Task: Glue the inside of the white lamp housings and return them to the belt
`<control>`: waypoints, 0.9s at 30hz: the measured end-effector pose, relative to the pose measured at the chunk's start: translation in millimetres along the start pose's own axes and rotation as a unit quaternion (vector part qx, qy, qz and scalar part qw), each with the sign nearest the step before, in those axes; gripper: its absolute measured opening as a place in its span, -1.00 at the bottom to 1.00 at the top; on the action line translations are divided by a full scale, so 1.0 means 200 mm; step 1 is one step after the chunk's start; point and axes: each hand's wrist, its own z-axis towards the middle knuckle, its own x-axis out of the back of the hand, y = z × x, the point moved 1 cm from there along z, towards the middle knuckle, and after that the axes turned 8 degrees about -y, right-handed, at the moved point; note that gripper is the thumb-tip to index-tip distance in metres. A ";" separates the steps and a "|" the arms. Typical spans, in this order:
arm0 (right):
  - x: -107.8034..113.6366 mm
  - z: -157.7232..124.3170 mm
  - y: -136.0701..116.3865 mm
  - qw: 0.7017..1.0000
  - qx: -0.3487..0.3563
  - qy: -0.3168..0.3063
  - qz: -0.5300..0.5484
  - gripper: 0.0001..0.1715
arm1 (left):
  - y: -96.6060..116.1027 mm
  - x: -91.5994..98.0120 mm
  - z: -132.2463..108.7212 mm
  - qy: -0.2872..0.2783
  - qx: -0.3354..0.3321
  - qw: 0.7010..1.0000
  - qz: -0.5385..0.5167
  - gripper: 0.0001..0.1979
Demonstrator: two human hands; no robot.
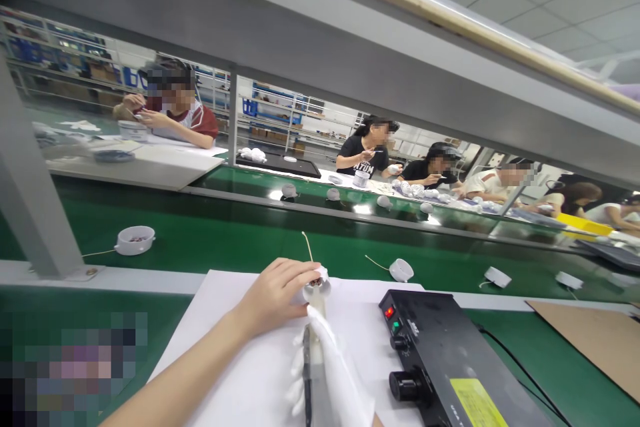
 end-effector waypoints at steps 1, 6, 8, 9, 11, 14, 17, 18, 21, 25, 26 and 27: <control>0.00 0.00 0.00 1.000 0.000 0.000 -0.001 -0.63 | 0.00 0.00 0.00 0.001 -0.001 1.000 0.002 -0.67; 0.01 0.01 0.00 1.000 0.000 -0.003 -0.003 -0.63 | 0.00 -0.01 0.00 0.021 -0.010 1.000 0.008 -0.67; 0.01 0.01 0.00 1.000 0.002 -0.004 -0.004 -0.63 | 0.00 -0.01 0.00 0.036 -0.017 0.999 0.004 -0.67; 0.01 0.01 0.00 1.000 0.003 -0.004 -0.005 -0.63 | -0.01 -0.01 0.00 0.040 -0.019 0.999 0.001 -0.67; 0.01 0.01 0.01 1.000 0.005 -0.005 -0.006 -0.63 | 0.00 -0.01 0.00 0.042 -0.021 0.999 -0.003 -0.66; 0.01 0.01 0.00 1.000 0.005 -0.007 -0.008 -0.63 | 0.00 0.00 0.00 0.039 -0.013 0.999 -0.004 -0.65; 0.01 0.00 0.00 1.000 0.005 -0.009 -0.011 -0.63 | 0.00 0.00 0.00 0.033 0.002 0.999 -0.006 -0.65; 0.01 0.00 0.00 1.000 0.005 -0.010 -0.012 -0.63 | 0.00 0.00 0.00 0.032 0.006 0.999 -0.007 -0.65; 0.00 0.00 0.00 1.000 0.005 -0.011 -0.014 -0.62 | 0.00 0.00 0.00 0.034 0.015 0.999 -0.012 -0.63; 0.01 0.01 0.01 1.000 0.005 -0.012 -0.015 -0.61 | 0.00 0.00 0.00 0.026 0.025 0.999 -0.018 -0.63; 0.01 0.01 0.01 1.000 0.004 -0.013 -0.014 -0.61 | 0.00 0.00 0.00 0.025 0.027 0.999 -0.019 -0.62; 0.01 0.01 0.01 1.000 0.004 -0.013 -0.014 -0.61 | 0.00 0.00 0.00 0.026 0.027 0.999 -0.019 -0.62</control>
